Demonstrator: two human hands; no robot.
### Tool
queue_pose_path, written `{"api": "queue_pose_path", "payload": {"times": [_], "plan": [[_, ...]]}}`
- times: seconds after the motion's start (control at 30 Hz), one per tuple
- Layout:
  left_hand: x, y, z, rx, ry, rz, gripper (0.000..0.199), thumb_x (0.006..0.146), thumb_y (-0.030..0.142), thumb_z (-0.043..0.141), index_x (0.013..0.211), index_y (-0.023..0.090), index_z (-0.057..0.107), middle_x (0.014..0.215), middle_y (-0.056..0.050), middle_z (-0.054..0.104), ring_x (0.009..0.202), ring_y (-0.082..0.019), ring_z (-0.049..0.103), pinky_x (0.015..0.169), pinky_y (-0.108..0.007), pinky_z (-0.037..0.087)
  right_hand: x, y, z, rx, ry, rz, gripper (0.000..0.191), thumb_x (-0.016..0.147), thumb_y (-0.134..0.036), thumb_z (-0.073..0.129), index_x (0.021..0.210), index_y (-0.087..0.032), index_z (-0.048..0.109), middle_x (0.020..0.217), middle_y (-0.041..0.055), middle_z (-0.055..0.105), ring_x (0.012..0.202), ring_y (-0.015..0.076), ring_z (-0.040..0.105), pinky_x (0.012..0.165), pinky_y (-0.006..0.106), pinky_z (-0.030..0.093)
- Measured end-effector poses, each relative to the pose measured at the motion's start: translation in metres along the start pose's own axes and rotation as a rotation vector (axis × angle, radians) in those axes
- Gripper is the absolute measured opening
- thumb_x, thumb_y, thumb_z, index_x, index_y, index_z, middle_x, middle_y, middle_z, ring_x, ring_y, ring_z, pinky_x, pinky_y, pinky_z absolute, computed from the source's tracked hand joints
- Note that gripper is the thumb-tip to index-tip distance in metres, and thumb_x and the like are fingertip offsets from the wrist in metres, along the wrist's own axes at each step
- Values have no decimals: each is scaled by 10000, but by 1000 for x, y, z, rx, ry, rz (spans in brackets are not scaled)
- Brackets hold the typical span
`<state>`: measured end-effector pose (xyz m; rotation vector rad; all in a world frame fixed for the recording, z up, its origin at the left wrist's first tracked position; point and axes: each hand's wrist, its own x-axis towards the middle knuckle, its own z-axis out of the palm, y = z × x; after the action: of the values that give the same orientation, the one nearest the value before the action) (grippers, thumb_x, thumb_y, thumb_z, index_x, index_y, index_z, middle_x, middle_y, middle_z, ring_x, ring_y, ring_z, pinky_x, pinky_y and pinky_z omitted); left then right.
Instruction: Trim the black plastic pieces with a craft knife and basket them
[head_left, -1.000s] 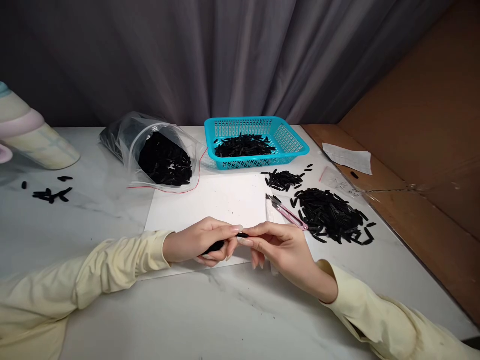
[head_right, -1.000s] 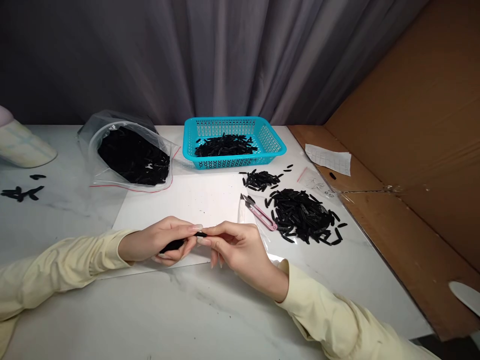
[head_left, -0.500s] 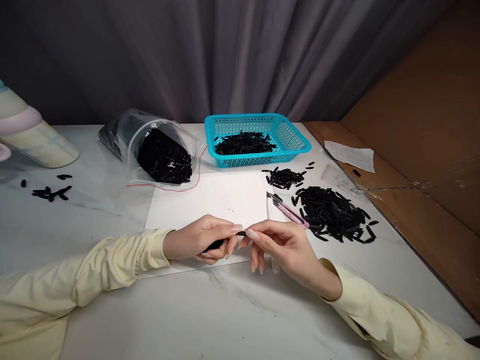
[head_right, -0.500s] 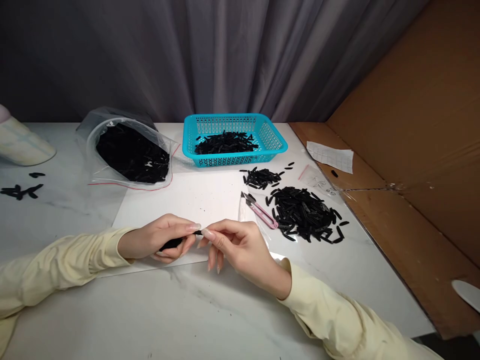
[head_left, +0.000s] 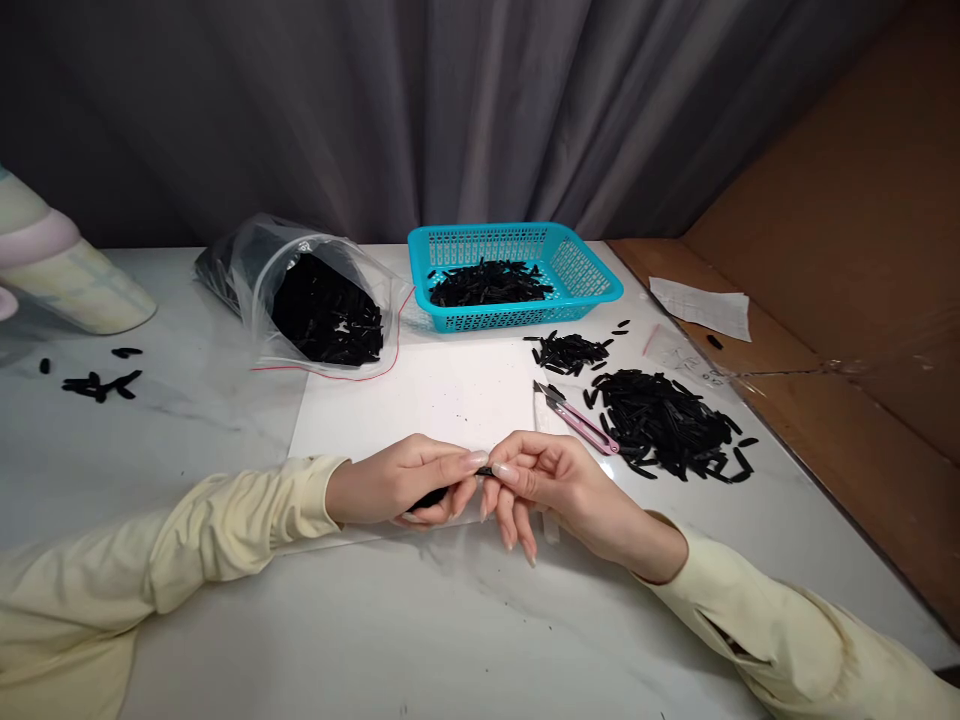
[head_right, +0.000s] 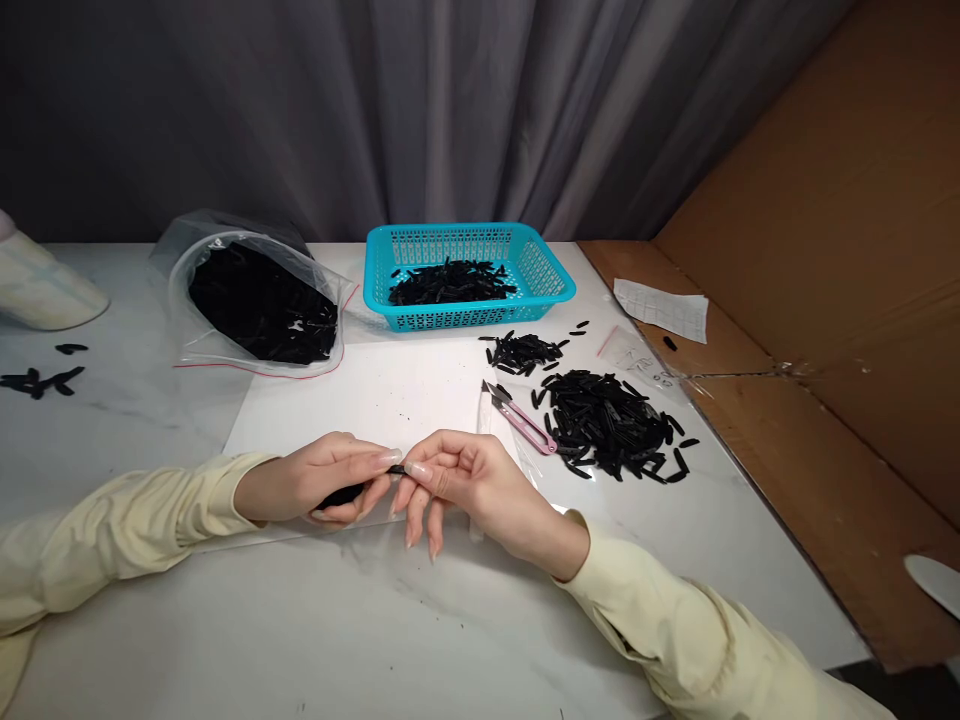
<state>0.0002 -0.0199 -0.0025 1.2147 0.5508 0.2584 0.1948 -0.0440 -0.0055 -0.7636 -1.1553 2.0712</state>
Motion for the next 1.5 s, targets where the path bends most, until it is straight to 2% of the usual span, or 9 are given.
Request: {"api": "queue_pose_path", "payload": {"times": [0.43,0.73,1.5], "plan": [[2,1,-3,-56,-25,-19,400,900,459,391,666,146,473,367,101,298,303,-30,212,310,-158,199,0,-1,3,-57,24,-70,146,828,-253,598,787,-124,545,717,43,667,501,109,633,385,173,491],[1,3,0,-147,67,-42,350,861,463,477,687,162,434,391,112,311,311,-15,196,300,-120,196,1,2,1,-54,24,-115,111,861,-215,554,805,-120,536,703,37,662,477,95,626,397,164,489],[4,1,-2,-224,71,-27,327,891,410,435,682,158,443,386,103,333,287,-12,206,279,-105,188,1,3,0,-34,2,-86,176,897,-236,499,771,-120,538,688,42,658,488,98,620,409,176,490]]}}
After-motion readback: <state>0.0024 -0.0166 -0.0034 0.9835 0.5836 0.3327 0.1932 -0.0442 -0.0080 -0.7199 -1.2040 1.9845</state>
